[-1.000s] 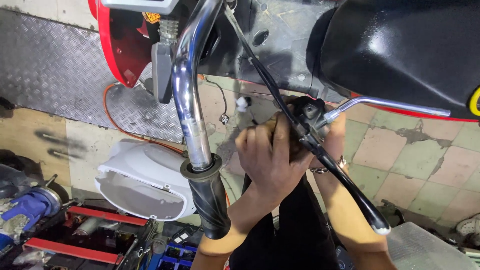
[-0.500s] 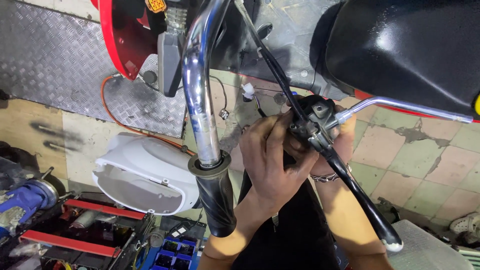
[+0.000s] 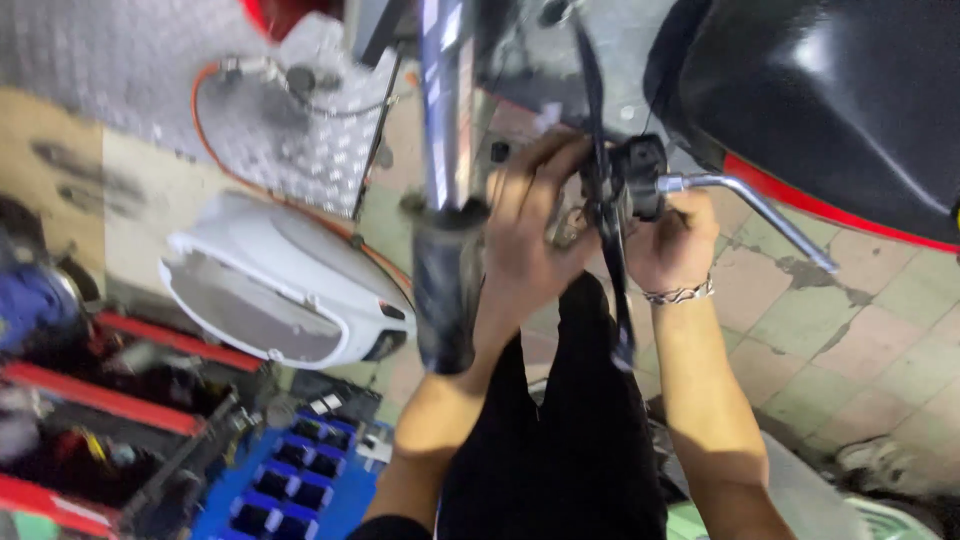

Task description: Disassembling a motorcycle handlebar switch assembly using a screwdriver to remove screws and separate the housing.

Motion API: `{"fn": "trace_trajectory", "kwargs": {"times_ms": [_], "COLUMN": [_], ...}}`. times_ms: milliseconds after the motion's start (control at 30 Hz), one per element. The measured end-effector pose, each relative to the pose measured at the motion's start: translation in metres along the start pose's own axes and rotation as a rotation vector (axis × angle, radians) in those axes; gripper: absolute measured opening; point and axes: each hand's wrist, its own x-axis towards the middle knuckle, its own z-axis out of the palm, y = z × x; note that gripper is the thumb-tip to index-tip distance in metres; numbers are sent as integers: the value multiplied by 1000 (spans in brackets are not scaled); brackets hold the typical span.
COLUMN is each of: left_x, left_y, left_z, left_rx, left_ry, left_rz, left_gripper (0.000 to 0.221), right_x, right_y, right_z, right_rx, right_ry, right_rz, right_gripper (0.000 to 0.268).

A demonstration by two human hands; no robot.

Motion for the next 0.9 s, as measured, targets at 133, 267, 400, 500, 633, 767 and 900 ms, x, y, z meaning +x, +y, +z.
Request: {"fn": "trace_trajectory", "kwargs": {"times_ms": [133,267,400,500,633,767,900], "left_x": [-12,-174,-199,-242,-261,-288,-316], "left_y": [-5,-161,-141,-141,-117,-93,-80], "left_z": [-16,19,11,16,5,-21,-35], "left_rx": [-256,207,-220,-537,-815,-783,-771], "left_ry": [-76,141,226,35,245,383,420], "left_rz": [-157,-93,-1020,-1436,-1309,-1075,-1125], "left_gripper": [53,52,43,97,43,31,28], "right_x": [-18,-34,-42,-76,-96,-81,-40], "right_y": [-4,31,69,73,76,104,176], "right_z": [2,-45,-133,-150,-162,-145,-108], "right_rx": [25,-493,-876,-1356,-1531,-1595,-1419], "right_ry": [-353,-352,-736,-1102,-1372,-1049,-903], "right_rz": [500,338,234,199,417,520,299], "right_gripper": [40,18,48,31,26,49,37]}}
